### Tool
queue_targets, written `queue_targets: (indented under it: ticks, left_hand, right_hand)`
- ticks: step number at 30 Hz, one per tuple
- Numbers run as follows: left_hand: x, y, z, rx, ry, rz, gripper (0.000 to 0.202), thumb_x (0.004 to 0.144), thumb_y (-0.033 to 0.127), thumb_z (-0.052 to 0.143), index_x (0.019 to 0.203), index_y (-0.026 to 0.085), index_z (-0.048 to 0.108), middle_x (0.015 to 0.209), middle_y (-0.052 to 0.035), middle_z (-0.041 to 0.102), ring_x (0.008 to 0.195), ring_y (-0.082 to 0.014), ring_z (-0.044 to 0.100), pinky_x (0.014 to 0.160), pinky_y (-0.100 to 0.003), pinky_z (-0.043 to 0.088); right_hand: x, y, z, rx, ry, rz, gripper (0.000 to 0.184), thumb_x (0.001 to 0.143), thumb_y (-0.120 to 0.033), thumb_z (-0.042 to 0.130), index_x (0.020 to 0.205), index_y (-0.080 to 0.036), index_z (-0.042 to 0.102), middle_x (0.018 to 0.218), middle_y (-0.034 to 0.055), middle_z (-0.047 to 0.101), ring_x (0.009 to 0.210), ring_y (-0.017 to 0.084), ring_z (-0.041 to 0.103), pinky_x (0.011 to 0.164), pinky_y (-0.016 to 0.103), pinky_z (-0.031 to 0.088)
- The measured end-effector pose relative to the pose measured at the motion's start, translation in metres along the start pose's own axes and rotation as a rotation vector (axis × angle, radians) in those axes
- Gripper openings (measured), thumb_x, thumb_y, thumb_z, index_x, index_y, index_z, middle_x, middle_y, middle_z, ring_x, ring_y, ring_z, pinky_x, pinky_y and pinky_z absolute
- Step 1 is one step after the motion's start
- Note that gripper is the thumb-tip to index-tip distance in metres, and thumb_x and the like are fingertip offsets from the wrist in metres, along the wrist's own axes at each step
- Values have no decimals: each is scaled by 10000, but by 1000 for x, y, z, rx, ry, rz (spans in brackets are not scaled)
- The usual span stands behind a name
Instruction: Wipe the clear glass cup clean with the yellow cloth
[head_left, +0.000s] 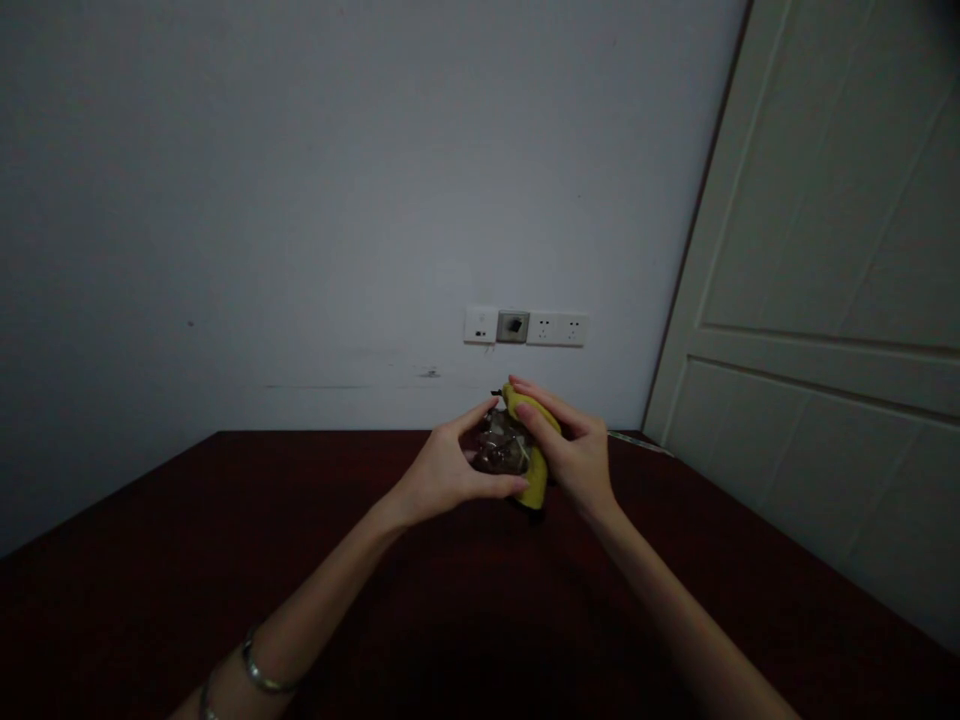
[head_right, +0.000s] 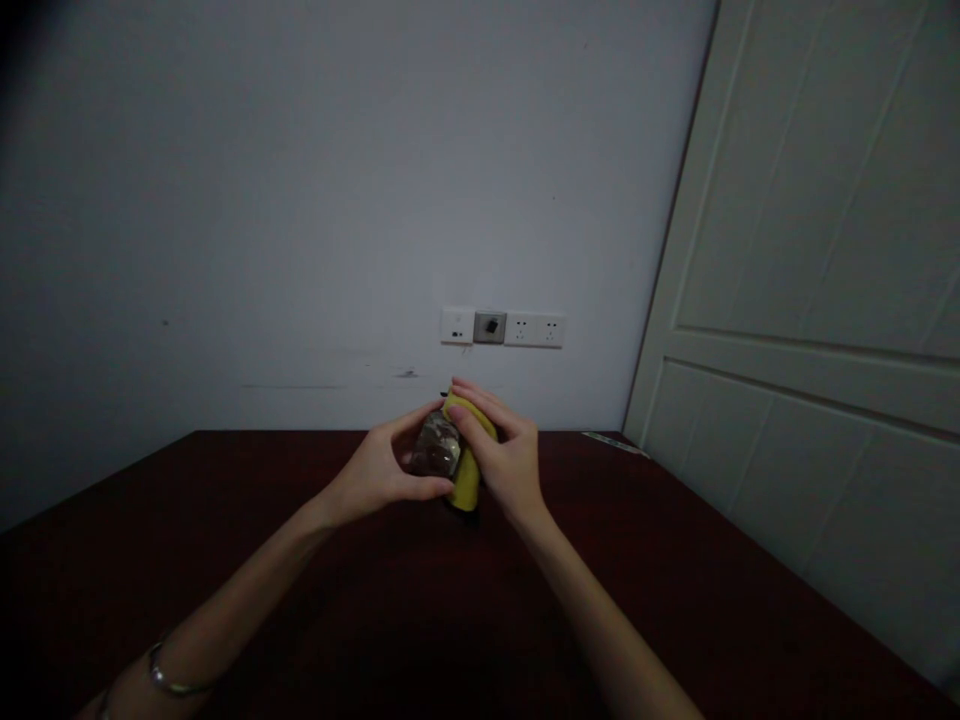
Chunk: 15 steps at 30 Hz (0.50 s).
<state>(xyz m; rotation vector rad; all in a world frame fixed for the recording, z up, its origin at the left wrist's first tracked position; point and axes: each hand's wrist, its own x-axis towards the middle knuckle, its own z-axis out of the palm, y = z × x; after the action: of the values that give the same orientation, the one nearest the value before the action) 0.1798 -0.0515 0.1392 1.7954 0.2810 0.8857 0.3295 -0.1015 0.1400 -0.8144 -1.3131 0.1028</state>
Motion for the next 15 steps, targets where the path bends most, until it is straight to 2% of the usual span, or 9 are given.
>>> queue_targets:
  ticks: [2,6,8,15]
  left_hand:
    - [2,-3,-1,-62,6,-2,930,553,237,833,1369,140,398,1292,-154,565,1091,-268,603,939,-402,484]
    - [4,-5,-4,-106,22,55,768,586,244,819,1278,143,503,1201,-131,627,1042,-247,624,913,-383,491]
    - [5,-4,-4,-109,18,72,720,591,240,815,1247,147,531,1186,-121,637,1030,-239,628,906,-374,493]
    - [6,-3,-2,-133,41,80,789,550,211,830,1267,133,510,1224,-130,616,1058,-237,611,943,-388,474]
  right_hand:
    - [-4,-7,1,-31,-17,-94,199,795,-250,657,976,-290,729,1143,24,690,1086,212,634,1000,423,474]
    - [-9,-18,-1,-68,-134,-297,286,776,-174,667,1021,-316,709,1187,18,666,1117,223,616,1013,450,462]
    - [-8,-18,-3,-64,-163,-339,314,766,-157,675,1032,-321,703,1191,15,664,1123,226,612,1018,453,458]
    - [-2,-12,-4,7,-75,-126,217,803,-221,653,988,-311,721,1157,14,683,1097,210,629,975,414,497]
